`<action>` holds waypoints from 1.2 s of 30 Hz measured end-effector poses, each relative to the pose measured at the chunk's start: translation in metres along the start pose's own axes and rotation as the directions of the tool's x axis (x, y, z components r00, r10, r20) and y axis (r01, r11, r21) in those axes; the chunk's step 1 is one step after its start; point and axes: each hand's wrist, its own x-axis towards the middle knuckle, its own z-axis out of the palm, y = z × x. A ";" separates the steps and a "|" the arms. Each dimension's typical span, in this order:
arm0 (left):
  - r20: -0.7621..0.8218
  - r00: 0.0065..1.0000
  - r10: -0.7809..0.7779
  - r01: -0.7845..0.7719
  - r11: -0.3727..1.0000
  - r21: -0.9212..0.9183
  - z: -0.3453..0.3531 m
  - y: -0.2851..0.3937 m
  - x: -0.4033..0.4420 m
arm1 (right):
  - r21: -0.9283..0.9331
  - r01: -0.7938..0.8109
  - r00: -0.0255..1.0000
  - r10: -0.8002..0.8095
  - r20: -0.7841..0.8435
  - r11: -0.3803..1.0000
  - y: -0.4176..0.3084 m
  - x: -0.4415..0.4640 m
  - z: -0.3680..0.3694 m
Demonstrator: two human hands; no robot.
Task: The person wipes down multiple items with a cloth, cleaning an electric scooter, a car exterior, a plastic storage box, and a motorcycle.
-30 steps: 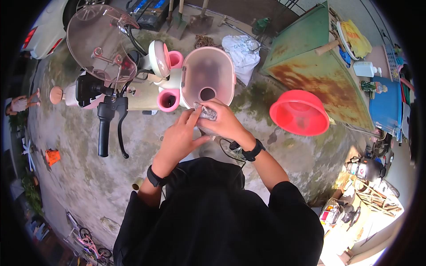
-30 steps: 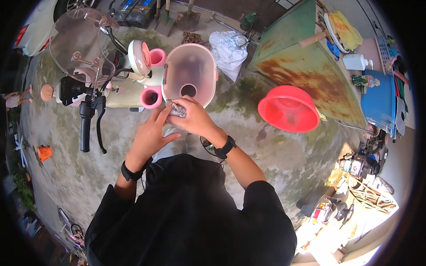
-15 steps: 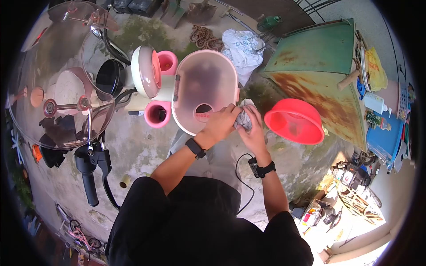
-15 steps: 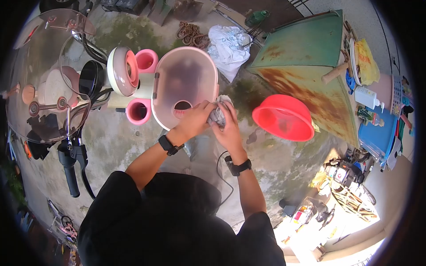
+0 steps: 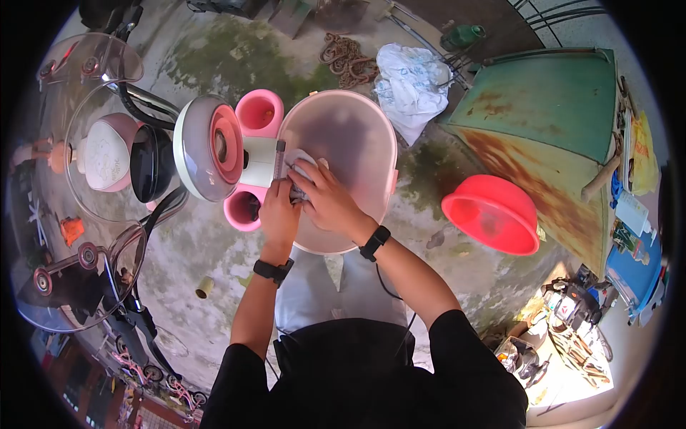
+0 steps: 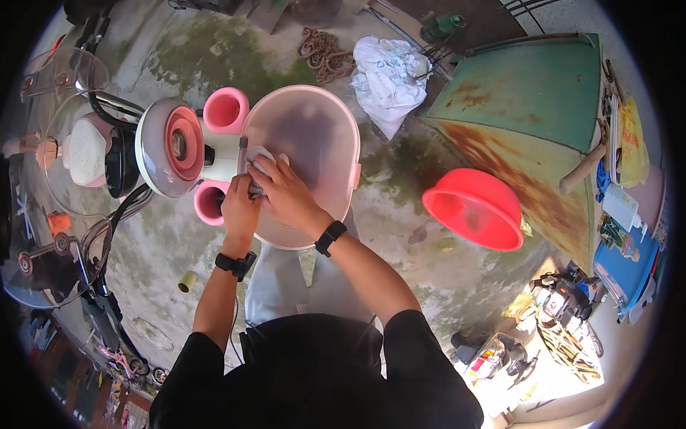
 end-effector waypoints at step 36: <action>-0.024 0.999 -0.021 0.020 0.998 -0.065 0.065 0.077 0.121 | 0.108 -0.081 0.975 0.102 -0.198 0.991 0.112 0.049 -0.079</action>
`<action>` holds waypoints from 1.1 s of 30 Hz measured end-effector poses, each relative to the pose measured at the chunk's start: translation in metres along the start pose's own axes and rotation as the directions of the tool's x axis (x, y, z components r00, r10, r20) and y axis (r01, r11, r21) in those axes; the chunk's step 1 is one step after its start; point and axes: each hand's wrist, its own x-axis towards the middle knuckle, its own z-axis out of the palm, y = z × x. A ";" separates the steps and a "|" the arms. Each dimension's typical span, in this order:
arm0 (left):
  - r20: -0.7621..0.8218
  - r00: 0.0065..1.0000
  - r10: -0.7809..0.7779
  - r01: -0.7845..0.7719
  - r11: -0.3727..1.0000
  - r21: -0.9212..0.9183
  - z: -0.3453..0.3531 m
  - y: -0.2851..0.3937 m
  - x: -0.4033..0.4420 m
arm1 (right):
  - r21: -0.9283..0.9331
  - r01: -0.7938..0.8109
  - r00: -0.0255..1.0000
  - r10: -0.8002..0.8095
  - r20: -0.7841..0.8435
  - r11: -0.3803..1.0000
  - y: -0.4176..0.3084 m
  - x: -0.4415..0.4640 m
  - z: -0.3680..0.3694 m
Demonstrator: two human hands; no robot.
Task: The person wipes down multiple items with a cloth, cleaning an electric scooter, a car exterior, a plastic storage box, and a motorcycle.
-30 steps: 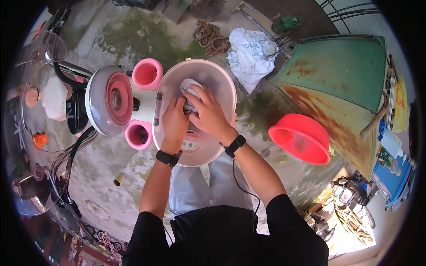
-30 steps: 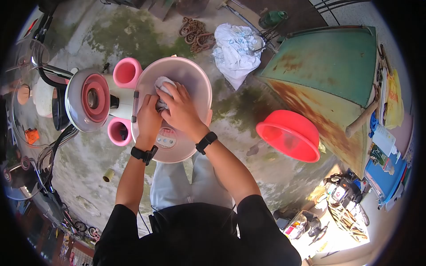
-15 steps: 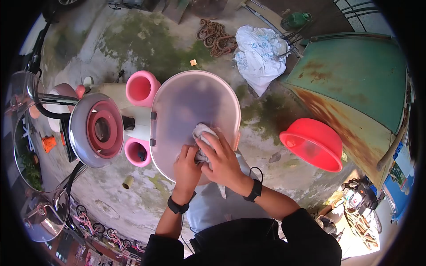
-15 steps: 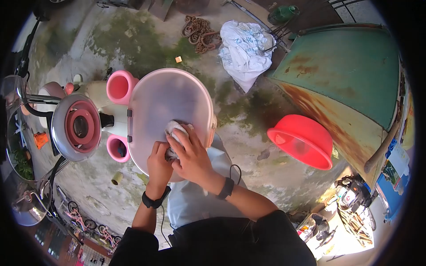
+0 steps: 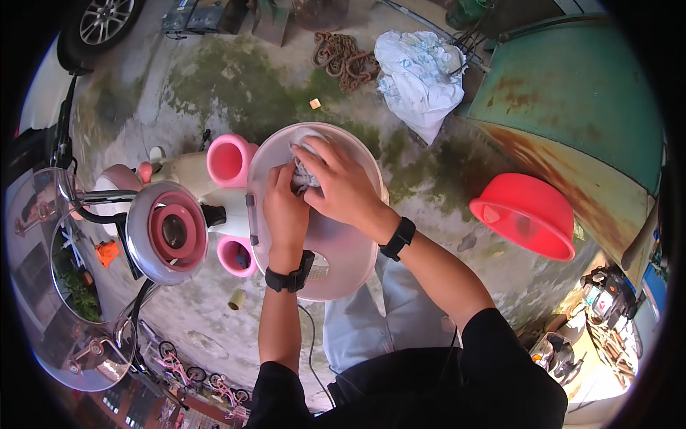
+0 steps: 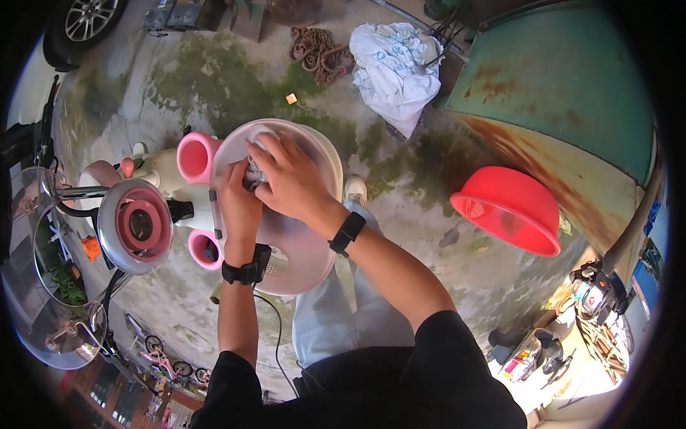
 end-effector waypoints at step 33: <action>0.181 0.983 0.034 -0.046 0.997 0.064 0.009 0.039 -0.042 | -0.125 0.010 1.000 -0.012 -0.017 0.992 0.004 -0.059 -0.029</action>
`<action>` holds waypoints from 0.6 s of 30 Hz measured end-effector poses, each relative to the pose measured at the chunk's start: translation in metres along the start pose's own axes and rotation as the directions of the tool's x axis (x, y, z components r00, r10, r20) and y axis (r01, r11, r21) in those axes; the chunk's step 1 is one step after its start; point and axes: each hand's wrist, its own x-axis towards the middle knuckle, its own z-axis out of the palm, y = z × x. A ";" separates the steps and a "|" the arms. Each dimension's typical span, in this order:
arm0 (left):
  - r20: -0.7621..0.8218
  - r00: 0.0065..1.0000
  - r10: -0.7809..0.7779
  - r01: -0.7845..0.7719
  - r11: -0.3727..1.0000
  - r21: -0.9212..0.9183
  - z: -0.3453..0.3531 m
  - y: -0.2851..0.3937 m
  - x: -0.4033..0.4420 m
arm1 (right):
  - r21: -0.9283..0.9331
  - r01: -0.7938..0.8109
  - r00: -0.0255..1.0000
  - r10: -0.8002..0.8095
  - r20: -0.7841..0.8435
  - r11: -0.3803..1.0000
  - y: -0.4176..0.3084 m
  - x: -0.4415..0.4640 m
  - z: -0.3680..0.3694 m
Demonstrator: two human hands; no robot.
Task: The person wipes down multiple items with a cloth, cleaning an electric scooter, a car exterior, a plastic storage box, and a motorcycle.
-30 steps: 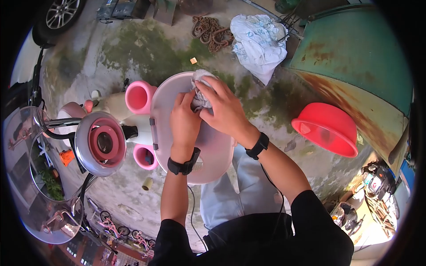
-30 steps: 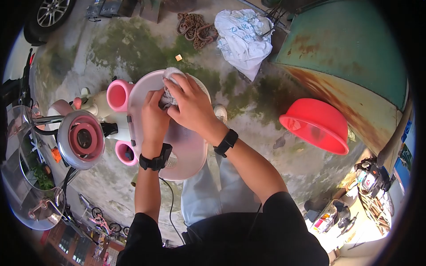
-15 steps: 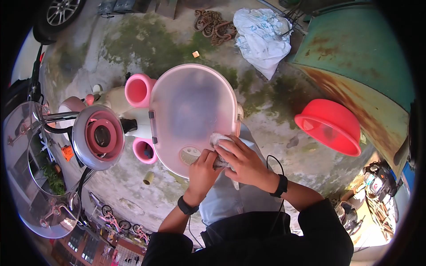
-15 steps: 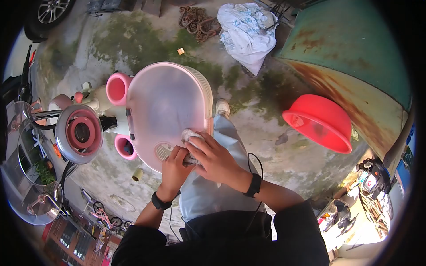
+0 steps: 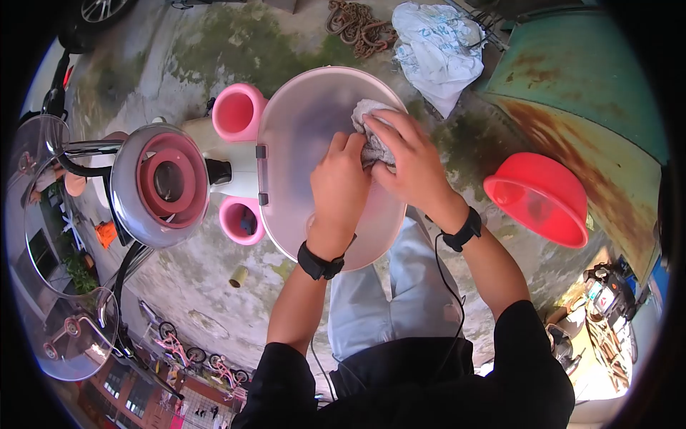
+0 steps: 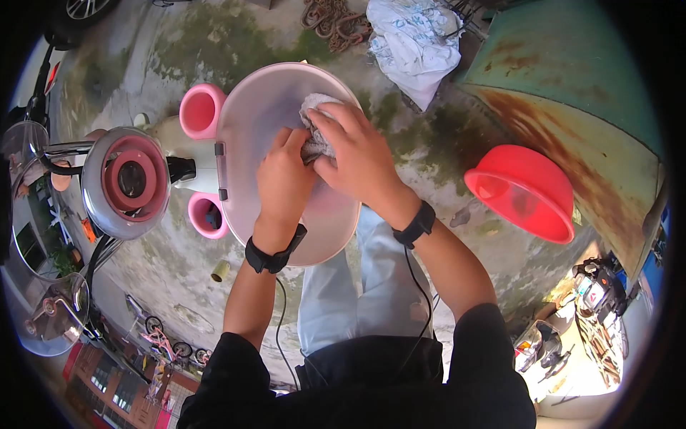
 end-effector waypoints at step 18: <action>-0.211 0.970 -0.118 0.105 0.992 -0.072 -0.076 -0.106 -0.052 | 0.138 0.084 0.996 -0.085 0.003 0.987 -0.100 0.031 0.126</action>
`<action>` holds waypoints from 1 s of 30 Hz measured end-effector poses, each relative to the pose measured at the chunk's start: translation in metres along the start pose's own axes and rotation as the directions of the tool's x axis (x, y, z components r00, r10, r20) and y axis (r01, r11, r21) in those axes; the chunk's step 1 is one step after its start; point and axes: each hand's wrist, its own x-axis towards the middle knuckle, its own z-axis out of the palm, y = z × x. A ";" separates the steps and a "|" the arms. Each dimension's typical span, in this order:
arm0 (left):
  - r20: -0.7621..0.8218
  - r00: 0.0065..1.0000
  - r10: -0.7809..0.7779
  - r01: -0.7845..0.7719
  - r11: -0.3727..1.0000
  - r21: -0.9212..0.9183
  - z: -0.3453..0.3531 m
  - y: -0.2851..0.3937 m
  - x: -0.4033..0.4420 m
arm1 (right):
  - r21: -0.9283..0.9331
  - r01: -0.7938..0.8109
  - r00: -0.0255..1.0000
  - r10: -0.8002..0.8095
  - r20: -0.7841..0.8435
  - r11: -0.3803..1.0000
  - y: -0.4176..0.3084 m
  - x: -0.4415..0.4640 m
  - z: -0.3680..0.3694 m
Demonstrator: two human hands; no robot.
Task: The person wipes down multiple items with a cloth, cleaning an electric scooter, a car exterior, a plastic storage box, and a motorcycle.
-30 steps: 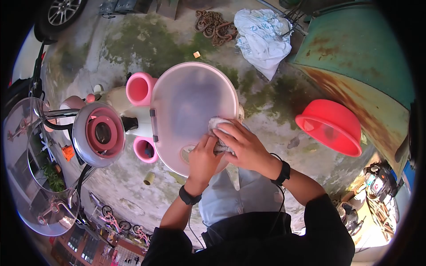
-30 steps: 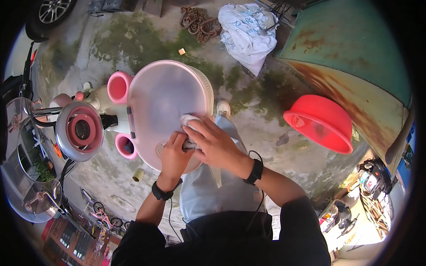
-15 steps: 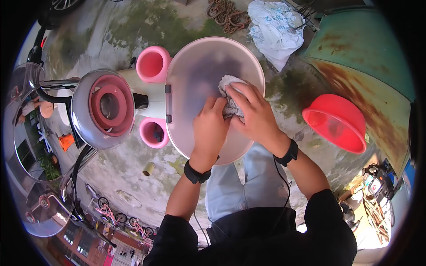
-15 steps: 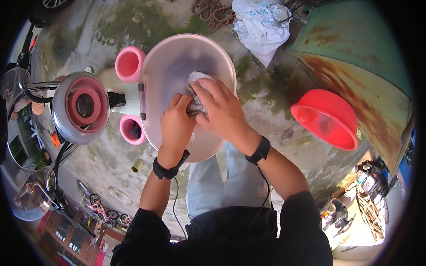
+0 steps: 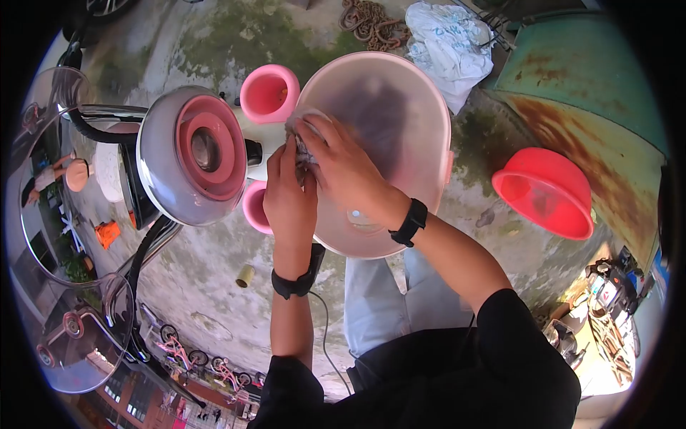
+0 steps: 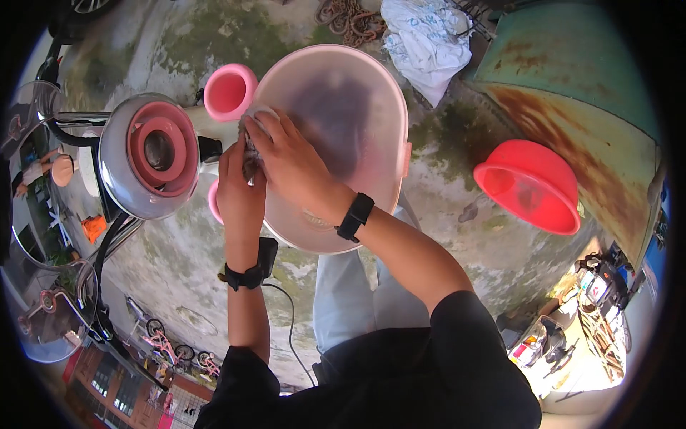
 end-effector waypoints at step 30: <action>0.470 0.863 0.183 -0.127 0.981 -0.150 0.053 0.049 -0.176 | 0.088 0.027 0.892 -0.064 0.448 0.996 0.015 -0.177 -0.114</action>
